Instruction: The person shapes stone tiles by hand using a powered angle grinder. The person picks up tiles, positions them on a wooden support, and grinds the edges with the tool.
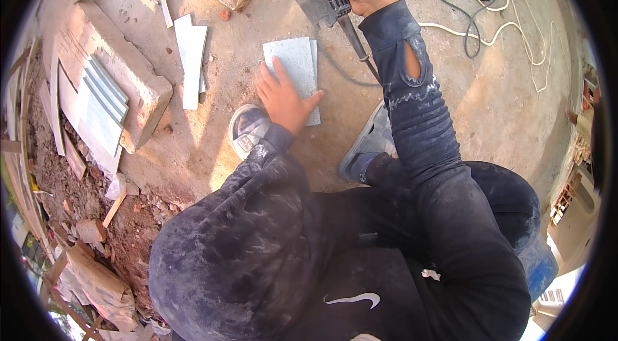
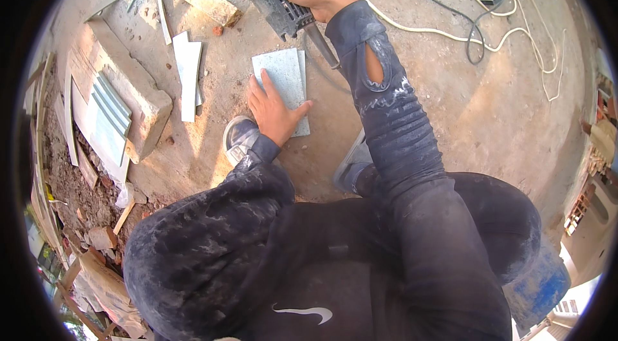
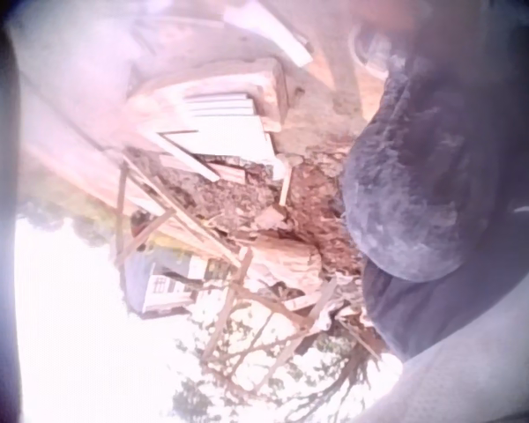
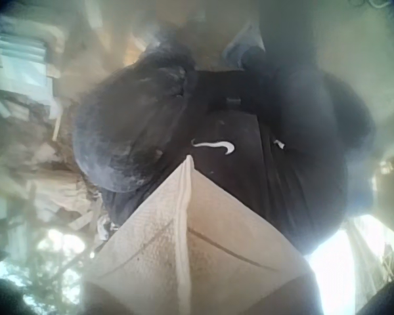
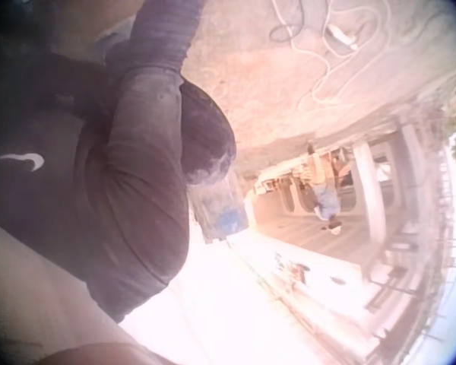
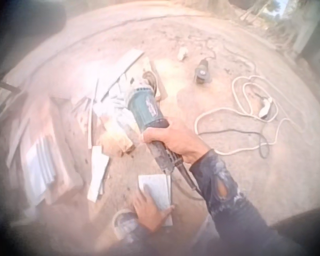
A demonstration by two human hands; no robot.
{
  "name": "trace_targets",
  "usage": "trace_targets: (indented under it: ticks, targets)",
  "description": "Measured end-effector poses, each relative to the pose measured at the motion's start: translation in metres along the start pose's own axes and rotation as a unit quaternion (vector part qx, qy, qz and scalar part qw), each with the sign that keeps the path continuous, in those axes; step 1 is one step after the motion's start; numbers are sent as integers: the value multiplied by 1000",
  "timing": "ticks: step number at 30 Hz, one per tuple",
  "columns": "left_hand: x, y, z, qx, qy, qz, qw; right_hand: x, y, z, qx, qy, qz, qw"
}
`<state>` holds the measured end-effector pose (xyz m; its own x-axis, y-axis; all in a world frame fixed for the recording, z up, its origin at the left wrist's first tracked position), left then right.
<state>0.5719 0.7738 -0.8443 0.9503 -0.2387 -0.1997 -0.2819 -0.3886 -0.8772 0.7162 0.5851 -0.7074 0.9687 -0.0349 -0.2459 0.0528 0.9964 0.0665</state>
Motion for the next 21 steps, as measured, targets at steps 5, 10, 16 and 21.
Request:
trace_targets:
  ticks: [5, 10, 16, 21]
  targets:
    - [0, 0, -4, -87, -17, 21, 996, -2, -7, -3, 11, -29, -12, 999]
    - [11, -19, 14, -280, 4, 65, 958, -2, -13, -8, 15, -12, -13, 1000]
    - [39, -95, 34, -760, -57, 246, 598, -10, -26, -17, -55, -46, -8, 997]
    - [53, -111, 44, -930, -23, 227, 288, -12, -19, -6, -24, -9, 8, 1000]
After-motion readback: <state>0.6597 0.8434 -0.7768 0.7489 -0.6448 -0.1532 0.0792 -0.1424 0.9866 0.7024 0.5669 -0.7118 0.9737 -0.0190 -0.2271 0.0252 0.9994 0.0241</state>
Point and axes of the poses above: each hand's wrist, its own x-axis towards the middle knuckle, its own y-axis out of the palm, z = x × y, the point moved 4 cm from there along x, towards the middle knuckle, and after that the axes turned 6 degrees about -y, right-handed, at the moved point
